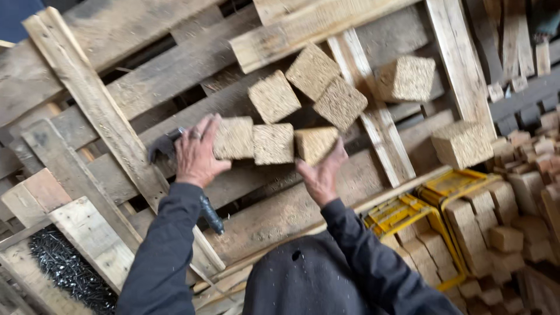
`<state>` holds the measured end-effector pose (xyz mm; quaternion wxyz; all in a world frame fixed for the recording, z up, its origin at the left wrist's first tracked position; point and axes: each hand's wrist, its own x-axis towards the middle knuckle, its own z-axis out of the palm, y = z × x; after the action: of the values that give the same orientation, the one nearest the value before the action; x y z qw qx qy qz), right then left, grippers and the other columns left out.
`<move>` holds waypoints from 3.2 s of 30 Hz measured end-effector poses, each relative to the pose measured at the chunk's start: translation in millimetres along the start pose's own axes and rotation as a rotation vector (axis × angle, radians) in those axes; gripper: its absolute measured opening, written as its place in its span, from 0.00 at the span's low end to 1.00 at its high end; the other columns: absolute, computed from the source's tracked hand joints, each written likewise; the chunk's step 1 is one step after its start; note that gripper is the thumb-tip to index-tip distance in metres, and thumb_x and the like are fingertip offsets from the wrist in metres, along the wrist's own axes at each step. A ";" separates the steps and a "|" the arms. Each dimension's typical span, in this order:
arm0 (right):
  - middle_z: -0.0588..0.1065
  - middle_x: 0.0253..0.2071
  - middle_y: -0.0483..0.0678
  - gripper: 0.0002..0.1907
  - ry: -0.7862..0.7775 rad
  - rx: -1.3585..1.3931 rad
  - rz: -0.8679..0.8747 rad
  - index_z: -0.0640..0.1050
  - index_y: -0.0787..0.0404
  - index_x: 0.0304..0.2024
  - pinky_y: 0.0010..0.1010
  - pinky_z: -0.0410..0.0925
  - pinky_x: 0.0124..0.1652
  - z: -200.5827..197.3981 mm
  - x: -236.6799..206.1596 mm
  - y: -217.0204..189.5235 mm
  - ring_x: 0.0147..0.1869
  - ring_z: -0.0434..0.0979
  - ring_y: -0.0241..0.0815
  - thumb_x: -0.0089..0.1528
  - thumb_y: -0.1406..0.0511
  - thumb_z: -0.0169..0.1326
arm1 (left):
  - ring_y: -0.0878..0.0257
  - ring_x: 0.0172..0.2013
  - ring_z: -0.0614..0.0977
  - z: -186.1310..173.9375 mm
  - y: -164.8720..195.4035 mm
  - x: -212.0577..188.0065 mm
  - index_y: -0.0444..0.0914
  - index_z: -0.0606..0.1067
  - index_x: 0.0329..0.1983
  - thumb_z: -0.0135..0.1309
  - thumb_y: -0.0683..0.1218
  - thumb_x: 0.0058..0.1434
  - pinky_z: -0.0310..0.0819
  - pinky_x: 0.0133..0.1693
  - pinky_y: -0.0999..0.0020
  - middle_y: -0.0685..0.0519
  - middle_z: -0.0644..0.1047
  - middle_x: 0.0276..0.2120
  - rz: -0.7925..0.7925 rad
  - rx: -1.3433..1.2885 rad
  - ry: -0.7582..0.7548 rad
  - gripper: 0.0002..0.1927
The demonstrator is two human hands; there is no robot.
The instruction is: The person assembles small wooden blocks onto a wooden pallet using a hammer and nails. They position blocks, drive nails, and occasionally move blocks between a yellow tray and the pallet.
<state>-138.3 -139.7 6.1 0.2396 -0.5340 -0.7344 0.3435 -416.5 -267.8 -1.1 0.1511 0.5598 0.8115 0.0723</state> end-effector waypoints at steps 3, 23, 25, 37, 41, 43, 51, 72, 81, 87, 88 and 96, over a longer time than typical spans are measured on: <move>0.54 0.70 0.64 0.66 -0.169 0.055 0.020 0.44 0.66 0.78 0.61 0.60 0.69 -15.2 3.5 16.1 0.74 0.53 0.59 0.50 0.50 0.67 | 0.45 0.72 0.56 -1.3 10.8 8.1 0.46 0.49 0.81 0.74 0.63 0.32 0.51 0.68 0.37 0.49 0.53 0.77 -0.047 0.007 -0.070 0.73; 0.77 0.48 0.53 0.26 -0.398 0.979 0.706 0.73 0.67 0.58 0.37 0.75 0.45 -166.1 -62.9 117.8 0.46 0.81 0.44 0.69 0.51 0.49 | 0.43 0.57 0.75 82.1 235.3 -24.7 0.28 0.59 0.71 0.71 0.64 0.42 0.74 0.57 0.43 0.32 0.70 0.57 -0.586 -2.090 -0.689 0.61; 0.76 0.49 0.52 0.22 -0.405 0.825 0.589 0.73 0.67 0.59 0.36 0.75 0.47 -170.8 -68.4 118.6 0.47 0.80 0.42 0.69 0.59 0.55 | 0.43 0.57 0.75 90.5 240.4 -31.9 0.28 0.60 0.71 0.71 0.63 0.45 0.73 0.57 0.45 0.33 0.70 0.56 -0.605 -2.180 -0.728 0.58; 0.80 0.47 0.54 0.31 -0.547 0.774 0.695 0.66 0.59 0.70 0.34 0.75 0.48 -208.1 -49.7 153.5 0.50 0.81 0.42 0.68 0.52 0.47 | 0.49 0.63 0.70 82.3 313.3 -24.5 0.39 0.58 0.70 0.73 0.51 0.38 0.71 0.63 0.47 0.43 0.67 0.62 -0.326 -1.884 -0.289 0.56; 0.78 0.52 0.54 0.34 -0.519 0.951 0.764 0.64 0.61 0.71 0.37 0.74 0.50 -213.4 -38.4 168.1 0.52 0.80 0.44 0.68 0.51 0.48 | 0.50 0.73 0.64 85.2 347.9 -28.8 0.40 0.52 0.76 0.69 0.40 0.44 0.63 0.75 0.51 0.44 0.58 0.75 0.049 -1.476 0.024 0.57; 0.77 0.57 0.49 0.33 -0.514 0.873 0.708 0.66 0.64 0.70 0.36 0.72 0.50 -213.1 -32.2 171.2 0.56 0.78 0.39 0.68 0.53 0.51 | 0.49 0.72 0.61 86.9 354.9 -30.5 0.41 0.48 0.75 0.72 0.39 0.42 0.62 0.72 0.52 0.44 0.54 0.75 0.080 -1.362 0.020 0.61; 0.77 0.55 0.47 0.29 -0.544 0.752 0.532 0.70 0.62 0.67 0.31 0.72 0.53 -215.4 -16.9 174.7 0.53 0.77 0.38 0.64 0.62 0.57 | 0.43 0.76 0.56 114.6 335.0 -34.3 0.54 0.54 0.73 0.75 0.39 0.45 0.64 0.72 0.54 0.40 0.49 0.77 0.416 -0.976 0.230 0.57; 0.76 0.48 0.49 0.09 -0.498 0.005 0.011 0.83 0.60 0.44 0.34 0.75 0.51 -199.1 24.6 175.4 0.51 0.79 0.44 0.62 0.66 0.60 | 0.45 0.46 0.82 164.1 335.2 -58.7 0.31 0.70 0.48 0.67 0.41 0.54 0.76 0.48 0.56 0.37 0.79 0.46 -0.160 -0.872 -0.224 0.23; 0.76 0.47 0.52 0.10 -0.669 -0.022 -0.002 0.82 0.66 0.43 0.35 0.73 0.48 -210.3 47.2 170.5 0.48 0.79 0.46 0.61 0.66 0.60 | 0.49 0.50 0.82 163.3 337.2 -60.5 0.33 0.75 0.54 0.60 0.45 0.60 0.75 0.55 0.58 0.39 0.81 0.51 -0.358 -1.057 -0.192 0.20; 0.78 0.41 0.50 0.08 -0.493 -0.032 0.249 0.80 0.67 0.43 0.33 0.76 0.41 -215.7 -30.5 177.9 0.39 0.81 0.43 0.65 0.67 0.57 | 0.49 0.71 0.66 165.1 315.1 -53.1 0.41 0.65 0.72 0.52 0.51 0.62 0.58 0.69 0.53 0.41 0.65 0.71 -0.163 -1.221 -0.250 0.34; 0.78 0.40 0.50 0.07 -0.416 0.005 0.192 0.80 0.68 0.41 0.31 0.76 0.43 -215.5 -41.5 180.1 0.41 0.81 0.40 0.65 0.68 0.57 | 0.49 0.73 0.63 163.8 314.5 -50.4 0.40 0.63 0.73 0.54 0.53 0.63 0.54 0.70 0.52 0.41 0.63 0.72 -0.126 -1.233 -0.282 0.35; 0.76 0.38 0.49 0.03 -0.208 0.109 0.215 0.77 0.66 0.40 0.30 0.72 0.41 -208.4 -54.8 193.7 0.40 0.77 0.38 0.64 0.72 0.57 | 0.50 0.73 0.63 162.8 332.2 -34.0 0.44 0.64 0.72 0.57 0.56 0.61 0.53 0.72 0.54 0.46 0.62 0.73 -0.171 -1.025 -0.378 0.36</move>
<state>148.9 -102.4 -5.1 0.1525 -0.5574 -0.6741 0.4599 -57.7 -187.4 -54.0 0.5525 0.3500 0.6737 0.3439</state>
